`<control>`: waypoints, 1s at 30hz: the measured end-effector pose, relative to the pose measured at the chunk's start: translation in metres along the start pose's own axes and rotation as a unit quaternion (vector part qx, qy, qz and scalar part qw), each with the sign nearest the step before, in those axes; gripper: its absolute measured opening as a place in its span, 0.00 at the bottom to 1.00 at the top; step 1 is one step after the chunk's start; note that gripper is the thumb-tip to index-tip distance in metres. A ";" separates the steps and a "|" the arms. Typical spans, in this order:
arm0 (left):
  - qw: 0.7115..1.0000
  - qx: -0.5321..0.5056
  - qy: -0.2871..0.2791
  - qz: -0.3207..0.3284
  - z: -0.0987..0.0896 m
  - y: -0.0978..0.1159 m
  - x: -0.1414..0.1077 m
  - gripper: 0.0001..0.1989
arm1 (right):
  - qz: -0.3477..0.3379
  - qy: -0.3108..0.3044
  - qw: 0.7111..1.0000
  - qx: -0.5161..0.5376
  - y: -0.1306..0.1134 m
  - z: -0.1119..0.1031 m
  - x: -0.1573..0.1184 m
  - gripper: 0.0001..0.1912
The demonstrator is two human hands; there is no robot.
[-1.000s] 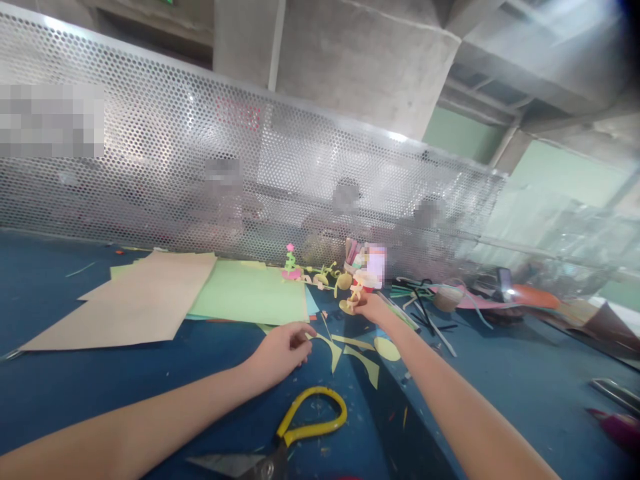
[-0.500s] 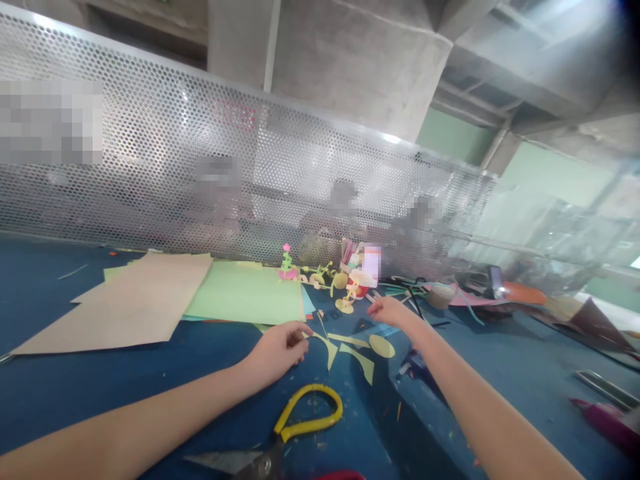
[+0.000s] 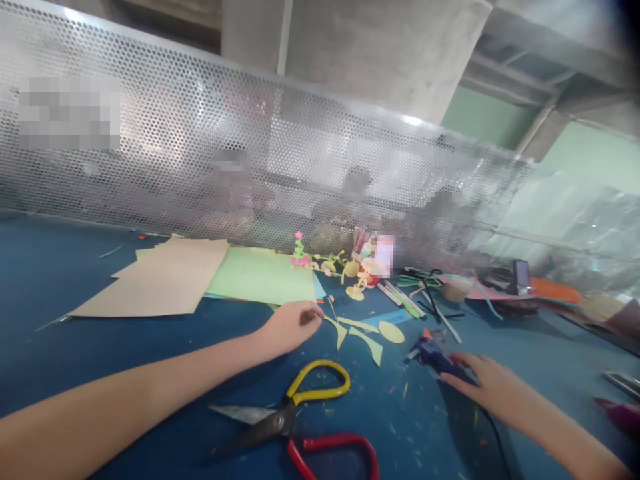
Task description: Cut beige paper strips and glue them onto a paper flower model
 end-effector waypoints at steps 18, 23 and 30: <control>0.920 0.293 -0.259 0.011 0.034 0.072 -0.092 0.42 | -0.298 -0.164 0.922 0.183 -0.238 -0.036 -0.102 0.29; 0.929 0.322 -0.183 -0.010 -0.016 0.054 -0.055 0.21 | -0.299 -0.192 0.924 0.144 -0.273 -0.018 -0.102 0.27; 0.914 0.405 -0.001 0.028 -0.089 -0.009 -0.023 0.14 | -0.288 -0.159 0.941 0.080 -0.266 -0.009 -0.110 0.23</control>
Point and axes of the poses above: each hand's wrist, its own x-axis towards the middle knuckle, its own z-axis out of the palm, y = z × x, the point moved 10 cm from there along x, towards the middle knuckle, and after that the axes turned 1 degree about -y, right-handed, at the moved point
